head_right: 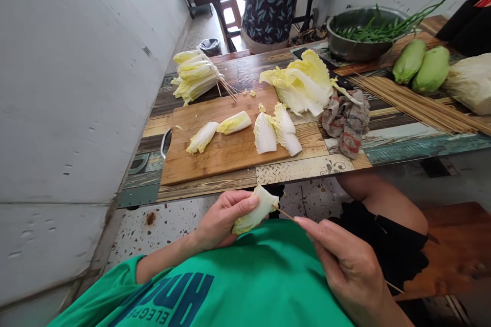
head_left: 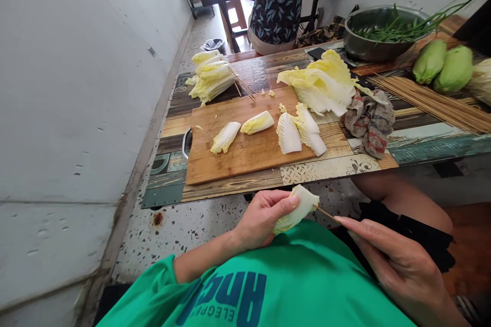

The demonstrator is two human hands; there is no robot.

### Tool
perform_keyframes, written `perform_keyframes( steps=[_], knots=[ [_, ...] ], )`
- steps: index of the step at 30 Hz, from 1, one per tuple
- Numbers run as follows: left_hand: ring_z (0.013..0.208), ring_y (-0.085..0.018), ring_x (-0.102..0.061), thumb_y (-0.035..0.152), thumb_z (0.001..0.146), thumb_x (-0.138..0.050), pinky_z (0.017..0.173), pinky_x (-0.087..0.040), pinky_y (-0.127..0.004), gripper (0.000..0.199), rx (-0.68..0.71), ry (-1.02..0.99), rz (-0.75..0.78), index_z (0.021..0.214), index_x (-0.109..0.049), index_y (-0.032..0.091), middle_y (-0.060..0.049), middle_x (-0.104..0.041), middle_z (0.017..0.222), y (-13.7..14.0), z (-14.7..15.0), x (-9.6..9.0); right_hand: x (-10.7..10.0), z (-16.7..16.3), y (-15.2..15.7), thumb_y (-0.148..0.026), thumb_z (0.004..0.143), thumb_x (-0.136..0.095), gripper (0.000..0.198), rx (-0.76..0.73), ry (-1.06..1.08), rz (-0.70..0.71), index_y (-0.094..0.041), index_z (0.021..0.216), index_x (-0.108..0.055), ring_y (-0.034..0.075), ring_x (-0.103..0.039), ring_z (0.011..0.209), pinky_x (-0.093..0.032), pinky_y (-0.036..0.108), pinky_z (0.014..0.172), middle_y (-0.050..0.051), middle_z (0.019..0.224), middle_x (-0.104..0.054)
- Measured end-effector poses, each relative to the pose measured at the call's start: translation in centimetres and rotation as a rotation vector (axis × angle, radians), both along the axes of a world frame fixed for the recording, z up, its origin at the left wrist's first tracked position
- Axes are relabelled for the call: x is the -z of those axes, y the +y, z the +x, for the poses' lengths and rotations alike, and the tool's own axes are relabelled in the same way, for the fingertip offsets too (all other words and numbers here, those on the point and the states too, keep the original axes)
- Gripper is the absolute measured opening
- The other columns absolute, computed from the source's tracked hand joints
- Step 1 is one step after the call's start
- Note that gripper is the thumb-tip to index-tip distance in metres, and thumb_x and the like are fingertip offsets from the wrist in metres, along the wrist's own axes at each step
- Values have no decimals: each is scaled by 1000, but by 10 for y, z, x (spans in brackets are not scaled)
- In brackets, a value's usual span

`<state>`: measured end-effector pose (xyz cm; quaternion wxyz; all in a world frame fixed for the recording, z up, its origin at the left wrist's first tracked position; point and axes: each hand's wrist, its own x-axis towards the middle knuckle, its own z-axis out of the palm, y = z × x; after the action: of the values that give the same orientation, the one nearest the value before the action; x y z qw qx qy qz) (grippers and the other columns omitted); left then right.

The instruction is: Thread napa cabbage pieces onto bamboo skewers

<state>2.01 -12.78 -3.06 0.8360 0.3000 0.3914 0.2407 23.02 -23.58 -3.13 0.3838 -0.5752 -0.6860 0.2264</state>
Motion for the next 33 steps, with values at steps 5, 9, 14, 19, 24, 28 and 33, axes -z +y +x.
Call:
perform_keyframes(
  steps=[5, 9, 14, 19, 24, 28, 33],
  knots=[
    [59, -12, -54, 57, 60, -85, 56, -36, -25, 50, 25, 39, 26, 79, -80, 12, -7, -67, 66, -2, -2, 3, 2, -4, -4, -12, 93, -57, 38, 27, -14, 30, -30, 123, -70, 14, -76, 82, -60, 15, 69, 0, 100, -79],
    [54, -9, -47, 58, 62, -83, 52, -31, -24, 49, 64, 51, 66, 75, -79, 12, -4, -61, 61, -5, -3, 5, 4, -8, -3, -12, 94, -57, 39, 4, -32, 24, -30, 126, -68, 14, -76, 81, -59, 15, 64, 1, 99, -78],
    [50, -6, -36, 57, 66, -81, 49, -24, -23, 47, 126, 65, 122, 65, -75, 11, 0, -52, 54, -5, 1, 1, -2, -12, 5, -15, 95, -57, 31, 29, -58, 35, -26, 121, -70, 16, -76, 84, -61, 19, 70, 2, 99, -78],
    [53, -7, -43, 53, 61, -85, 51, -29, -22, 43, -127, 78, 77, 71, -76, 12, -1, -57, 58, 3, -2, -2, -5, -1, 4, -20, 95, -56, 26, 25, -163, 63, -22, 116, -71, 14, -75, 76, -60, 18, 67, 3, 92, -77],
    [51, -7, -39, 56, 66, -82, 50, -26, -23, 45, 72, 82, 108, 70, -76, 11, 0, -53, 55, 2, -4, 8, 0, -7, 8, -17, 96, -54, 20, 11, -189, 154, -20, 108, -70, 15, -76, 75, -60, 18, 70, 4, 90, -79],
    [56, -8, -43, 56, 69, -80, 52, -29, -22, 45, 141, 68, 169, 72, -77, 11, -2, -58, 63, 0, 2, 12, -4, -23, 24, -18, 96, -53, 19, 11, -108, 77, -20, 101, -71, 15, -75, 73, -60, 18, 66, 5, 89, -78],
    [69, -13, -55, 57, 76, -74, 64, -44, -24, 46, 68, 128, 324, 85, -79, 12, -8, -70, 85, 7, -3, 3, 7, -21, 29, -28, 98, -52, 23, 76, -71, 43, -22, 92, -73, 15, -75, 67, -60, 18, 61, 3, 83, -78]
  ],
)
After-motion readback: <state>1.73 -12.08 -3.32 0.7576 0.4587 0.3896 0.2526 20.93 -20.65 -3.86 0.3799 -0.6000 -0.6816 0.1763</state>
